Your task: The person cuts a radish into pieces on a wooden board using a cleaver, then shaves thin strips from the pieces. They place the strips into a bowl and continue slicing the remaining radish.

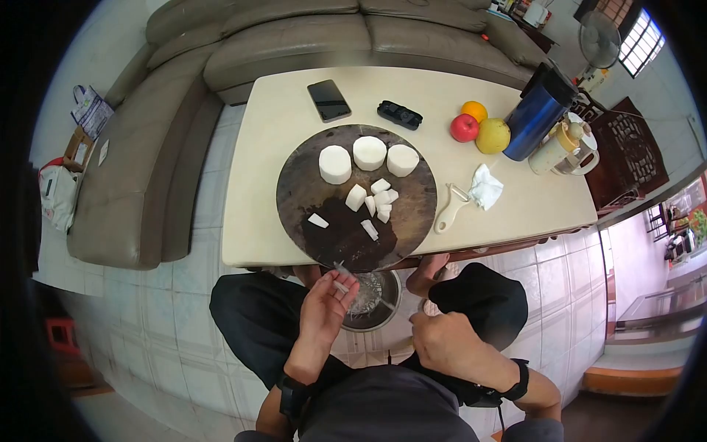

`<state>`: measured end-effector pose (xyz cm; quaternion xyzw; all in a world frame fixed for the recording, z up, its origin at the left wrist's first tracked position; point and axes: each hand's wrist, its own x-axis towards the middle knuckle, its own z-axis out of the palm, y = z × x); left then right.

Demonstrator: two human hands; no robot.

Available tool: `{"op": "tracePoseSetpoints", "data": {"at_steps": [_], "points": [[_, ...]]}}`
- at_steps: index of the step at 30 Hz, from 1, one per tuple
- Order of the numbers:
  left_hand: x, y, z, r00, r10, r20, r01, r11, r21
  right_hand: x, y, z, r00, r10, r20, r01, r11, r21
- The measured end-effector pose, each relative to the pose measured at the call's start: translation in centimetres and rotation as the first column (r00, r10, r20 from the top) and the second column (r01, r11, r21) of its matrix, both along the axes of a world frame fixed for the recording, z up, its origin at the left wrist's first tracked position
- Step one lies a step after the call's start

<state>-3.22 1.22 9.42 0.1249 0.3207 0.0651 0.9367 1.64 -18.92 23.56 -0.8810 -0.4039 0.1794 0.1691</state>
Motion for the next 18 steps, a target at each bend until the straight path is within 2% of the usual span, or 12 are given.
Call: {"op": "tracePoseSetpoints", "data": {"at_steps": [3,6,9,11,18], "points": [[-0.1,-0.1,0.1,1.000,0.006,0.018,-0.006,1.000,0.011,-0.6,-0.4,0.1,0.995,0.075,-0.064,-0.076,0.997,-0.012],[-0.4,0.0,-0.2,0.998,0.010,0.062,-0.008,1.000,-0.018,-0.9,-0.8,0.3,0.993,0.004,-0.120,-0.002,1.000,0.013],[-0.4,-0.1,0.3,0.999,0.004,0.038,-0.005,1.000,0.016,-1.0,-1.4,0.1,0.986,-0.074,-0.151,0.078,0.997,0.025],[-0.4,-0.1,-0.1,0.998,0.067,0.018,-0.068,0.995,0.079,-1.2,-1.7,-0.4,0.968,-0.125,-0.217,0.146,0.986,0.085],[-0.1,-0.3,0.6,0.999,0.043,-0.007,-0.042,0.995,0.094,-1.7,-2.0,-0.7,0.912,-0.182,-0.368,0.240,0.963,0.119]]}}
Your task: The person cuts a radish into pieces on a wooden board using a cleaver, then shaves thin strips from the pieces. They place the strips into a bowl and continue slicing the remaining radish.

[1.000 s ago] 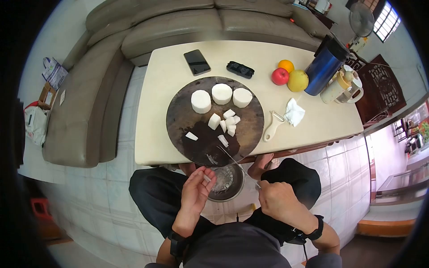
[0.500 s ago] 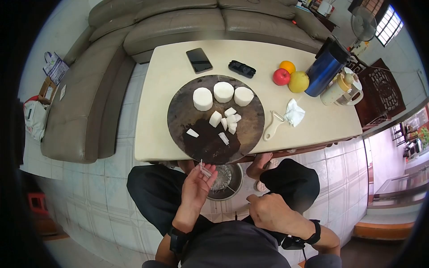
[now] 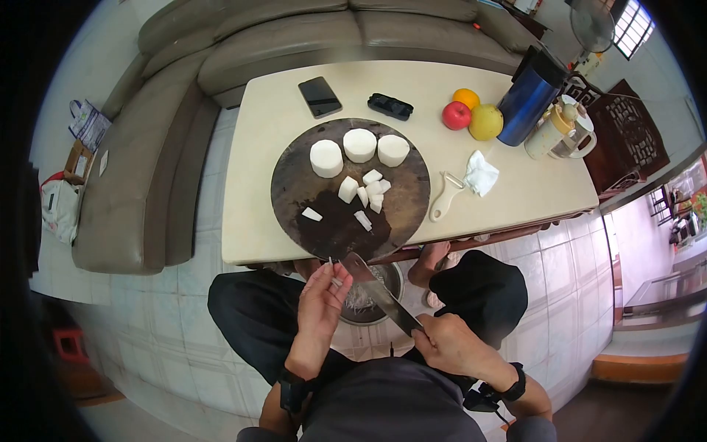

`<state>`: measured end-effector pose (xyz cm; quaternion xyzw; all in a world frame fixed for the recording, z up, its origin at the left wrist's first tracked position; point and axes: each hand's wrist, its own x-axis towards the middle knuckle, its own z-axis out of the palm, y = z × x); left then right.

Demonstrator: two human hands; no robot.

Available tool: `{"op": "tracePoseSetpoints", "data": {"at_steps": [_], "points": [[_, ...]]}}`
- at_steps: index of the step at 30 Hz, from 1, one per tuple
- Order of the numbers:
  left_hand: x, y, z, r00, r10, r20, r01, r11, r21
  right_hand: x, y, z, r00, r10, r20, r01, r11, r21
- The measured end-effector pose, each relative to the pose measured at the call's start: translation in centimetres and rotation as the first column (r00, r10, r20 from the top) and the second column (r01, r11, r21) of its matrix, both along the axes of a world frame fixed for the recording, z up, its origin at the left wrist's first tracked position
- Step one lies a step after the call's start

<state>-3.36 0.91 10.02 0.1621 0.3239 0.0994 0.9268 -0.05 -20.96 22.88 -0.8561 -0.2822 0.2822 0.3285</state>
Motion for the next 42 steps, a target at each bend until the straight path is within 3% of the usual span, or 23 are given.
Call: {"op": "tracePoseSetpoints", "data": {"at_steps": [2,11,14,18,20,24,26,27,29,30,32,33,35,36,38,42], "points": [[-0.2,-0.3,-0.3,1.000,-0.019,0.012,0.019,1.000,0.006,-0.2,0.0,-0.1,0.998,-0.005,-0.061,0.006,1.000,0.011],[-0.4,-1.1,-0.8,1.000,-0.025,-0.019,0.026,0.996,0.084,-0.6,-0.4,0.2,0.999,-0.001,-0.035,0.001,1.000,0.002],[-1.0,-1.3,-1.3,0.996,-0.081,-0.040,0.086,0.988,0.130,-1.0,-1.5,0.1,0.991,-0.072,-0.113,0.073,0.997,0.005],[-1.6,-1.4,-6.0,0.949,-0.276,-0.153,0.306,0.921,0.239,-1.2,-2.6,0.2,0.991,-0.129,-0.035,0.131,0.990,0.045],[-1.6,-1.0,-8.7,0.907,-0.289,-0.306,0.357,0.913,0.196,-1.4,-2.8,0.4,0.988,-0.153,-0.022,0.154,0.986,0.058],[-1.0,-0.3,-13.9,0.852,-0.284,-0.440,0.425,0.865,0.265,-1.7,-3.7,0.3,0.986,-0.160,0.042,0.156,0.984,0.092],[-1.5,0.3,-17.3,0.877,-0.337,-0.344,0.481,0.597,0.642,-1.7,-4.3,0.2,0.983,-0.168,0.076,0.156,0.978,0.141],[-1.4,0.3,-17.9,0.870,-0.347,-0.351,0.493,0.585,0.644,-1.8,-4.5,0.5,0.984,-0.171,0.041,0.166,0.981,0.105],[-1.5,0.2,-18.5,0.861,-0.307,-0.405,0.486,0.268,0.832,-2.0,-5.0,0.6,0.981,-0.196,-0.004,0.196,0.978,0.072],[-1.4,0.3,-18.3,0.854,-0.322,-0.409,0.494,0.254,0.832,-2.0,-5.2,0.6,0.980,-0.198,0.014,0.196,0.976,0.091],[-1.1,0.5,-18.0,0.835,-0.235,-0.497,0.477,-0.141,0.868,-2.2,-5.6,0.5,0.976,-0.214,0.031,0.209,0.971,0.114],[-0.9,0.2,-17.3,0.831,-0.243,-0.500,0.476,-0.152,0.866,-2.3,-5.7,0.4,0.977,-0.213,0.028,0.208,0.971,0.120],[-0.3,-0.5,-16.1,0.881,-0.222,-0.418,0.422,-0.035,0.906,-2.5,-6.0,0.1,0.975,-0.219,0.024,0.214,0.968,0.132],[-0.1,-0.5,-16.1,0.878,-0.228,-0.420,0.422,-0.041,0.906,-2.7,-6.1,-0.1,0.975,-0.222,0.020,0.217,0.966,0.137],[0.1,-0.5,-16.2,0.891,-0.272,-0.364,0.405,0.111,0.908,-3.0,-6.3,-0.4,0.973,-0.229,0.013,0.225,0.964,0.142],[0.2,-0.7,-14.8,0.874,-0.299,-0.383,0.425,0.089,0.901,-3.2,-6.5,-0.6,0.974,-0.227,0.015,0.222,0.965,0.138]]}}
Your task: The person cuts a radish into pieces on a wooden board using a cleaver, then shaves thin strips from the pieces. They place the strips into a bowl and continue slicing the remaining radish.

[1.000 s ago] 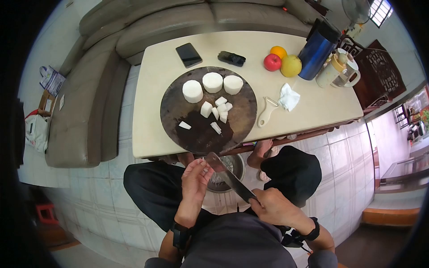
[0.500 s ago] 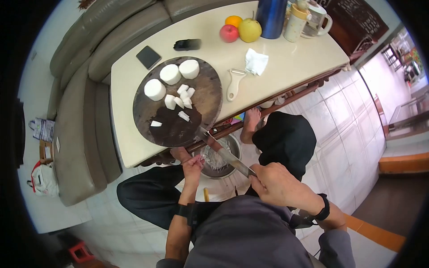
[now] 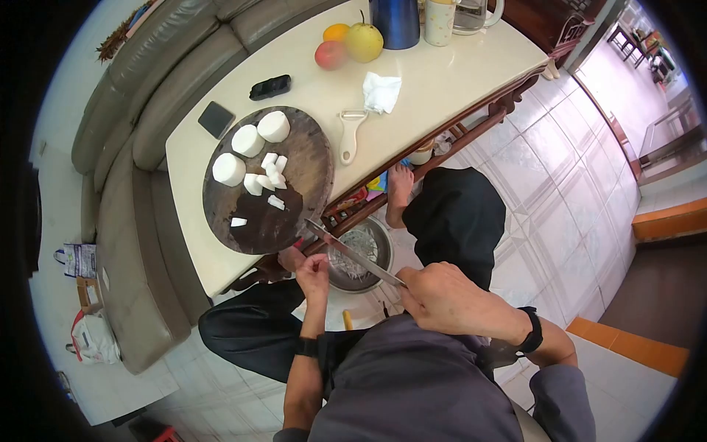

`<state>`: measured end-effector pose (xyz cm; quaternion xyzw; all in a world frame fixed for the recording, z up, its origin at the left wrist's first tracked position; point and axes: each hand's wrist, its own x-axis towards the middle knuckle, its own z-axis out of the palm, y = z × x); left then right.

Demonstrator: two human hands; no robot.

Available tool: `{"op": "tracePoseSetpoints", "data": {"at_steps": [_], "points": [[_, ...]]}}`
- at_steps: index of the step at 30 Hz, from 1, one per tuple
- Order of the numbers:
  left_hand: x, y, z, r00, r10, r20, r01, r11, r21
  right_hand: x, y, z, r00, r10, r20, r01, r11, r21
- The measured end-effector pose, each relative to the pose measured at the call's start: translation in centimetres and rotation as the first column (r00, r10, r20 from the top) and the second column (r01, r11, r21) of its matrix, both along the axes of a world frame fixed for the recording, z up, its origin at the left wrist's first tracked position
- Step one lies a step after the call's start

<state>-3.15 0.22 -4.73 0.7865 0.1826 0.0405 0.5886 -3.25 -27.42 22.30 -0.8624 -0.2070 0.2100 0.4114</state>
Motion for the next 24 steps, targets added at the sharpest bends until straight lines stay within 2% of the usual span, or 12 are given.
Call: {"op": "tracePoseSetpoints", "data": {"at_steps": [2,5,7,9,10,11,13,17,19,24], "points": [[-0.2,-1.0,3.0,0.999,-0.033,0.036,0.028,0.992,0.127,0.1,0.0,0.1,1.000,0.000,0.015,0.000,1.000,0.004],[0.1,-1.4,6.1,0.998,-0.037,0.041,0.032,0.994,0.109,0.4,0.1,0.3,1.000,-0.007,-0.014,0.007,1.000,-0.013],[0.5,-1.8,11.1,0.998,-0.039,0.050,0.033,0.993,0.112,0.5,0.1,-0.4,0.999,-0.007,0.046,0.007,1.000,0.009],[1.1,-2.0,15.7,0.920,-0.172,0.352,0.040,0.935,0.353,0.7,0.4,-0.3,0.999,0.000,0.044,0.000,1.000,0.011],[1.4,-2.0,17.6,0.930,-0.146,0.338,0.016,0.933,0.360,0.9,0.5,-0.2,0.999,-0.001,0.037,0.001,1.000,0.011],[2.2,-1.6,18.3,0.929,-0.144,0.341,0.012,0.932,0.362,1.0,0.6,-0.3,0.999,0.002,0.041,-0.002,1.000,0.013],[3.9,-0.2,19.3,0.855,-0.233,0.463,-0.087,0.816,0.571,1.3,0.8,-0.5,0.998,0.016,0.063,-0.017,1.000,0.015],[7.1,1.1,19.4,0.884,-0.299,0.359,-0.021,0.742,0.670,1.8,1.3,-0.1,0.998,0.013,0.063,-0.014,1.000,0.016],[8.1,1.5,18.7,0.889,-0.311,0.337,-0.006,0.727,0.686,2.1,1.4,0.9,1.000,-0.001,-0.013,0.001,1.000,-0.019],[8.9,1.7,18.8,0.910,-0.292,0.294,0.022,0.743,0.669,2.3,1.2,0.5,1.000,-0.008,-0.005,0.008,0.999,-0.037]]}}
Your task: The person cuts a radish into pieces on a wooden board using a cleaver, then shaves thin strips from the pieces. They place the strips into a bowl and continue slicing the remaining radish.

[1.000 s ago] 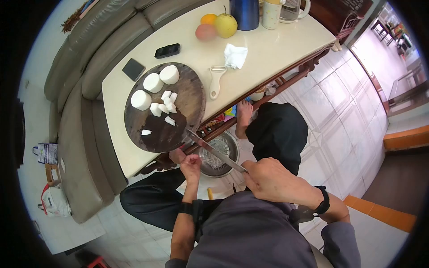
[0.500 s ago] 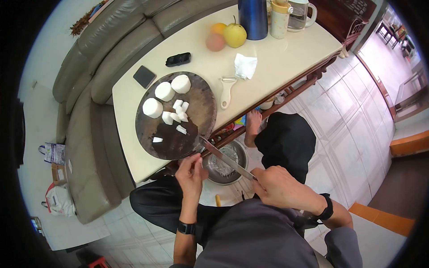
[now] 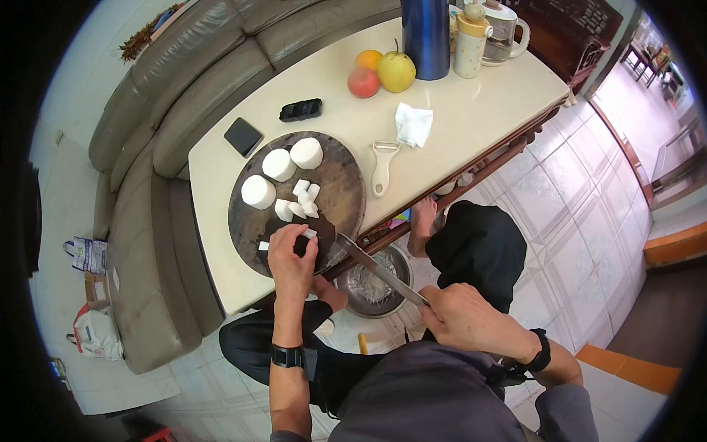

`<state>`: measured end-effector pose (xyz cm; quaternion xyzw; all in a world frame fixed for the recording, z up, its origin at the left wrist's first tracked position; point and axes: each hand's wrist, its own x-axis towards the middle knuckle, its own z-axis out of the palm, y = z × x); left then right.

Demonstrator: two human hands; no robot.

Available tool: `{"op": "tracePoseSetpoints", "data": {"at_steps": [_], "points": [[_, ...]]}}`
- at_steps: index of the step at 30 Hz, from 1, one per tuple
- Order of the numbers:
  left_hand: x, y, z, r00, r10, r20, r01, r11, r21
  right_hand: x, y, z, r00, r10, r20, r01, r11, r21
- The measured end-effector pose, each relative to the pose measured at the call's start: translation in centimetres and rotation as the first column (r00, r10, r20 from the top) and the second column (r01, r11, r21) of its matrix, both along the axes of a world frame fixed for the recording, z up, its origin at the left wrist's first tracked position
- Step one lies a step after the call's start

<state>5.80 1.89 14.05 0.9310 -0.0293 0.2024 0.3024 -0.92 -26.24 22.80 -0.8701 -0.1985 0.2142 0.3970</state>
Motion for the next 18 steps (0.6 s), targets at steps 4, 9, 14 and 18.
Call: {"op": "tracePoseSetpoints", "data": {"at_steps": [4,9,14,18], "points": [[-1.6,0.2,0.6,0.999,0.032,-0.014,-0.033,0.997,-0.063,0.2,0.0,-0.4,1.000,0.013,0.003,-0.013,1.000,0.002],[-3.9,0.2,0.4,0.992,0.120,0.024,-0.120,0.993,0.004,0.6,0.9,-0.9,0.998,0.059,0.009,-0.059,0.998,0.000],[-4.5,0.1,-0.1,0.983,0.173,0.054,-0.168,0.982,-0.091,1.4,2.4,-0.6,0.992,0.112,0.051,-0.112,0.994,0.004],[-4.6,0.4,0.1,0.978,0.199,0.061,-0.189,0.972,-0.143,1.9,3.2,-0.7,0.984,0.154,0.086,-0.152,0.988,-0.029]]}}
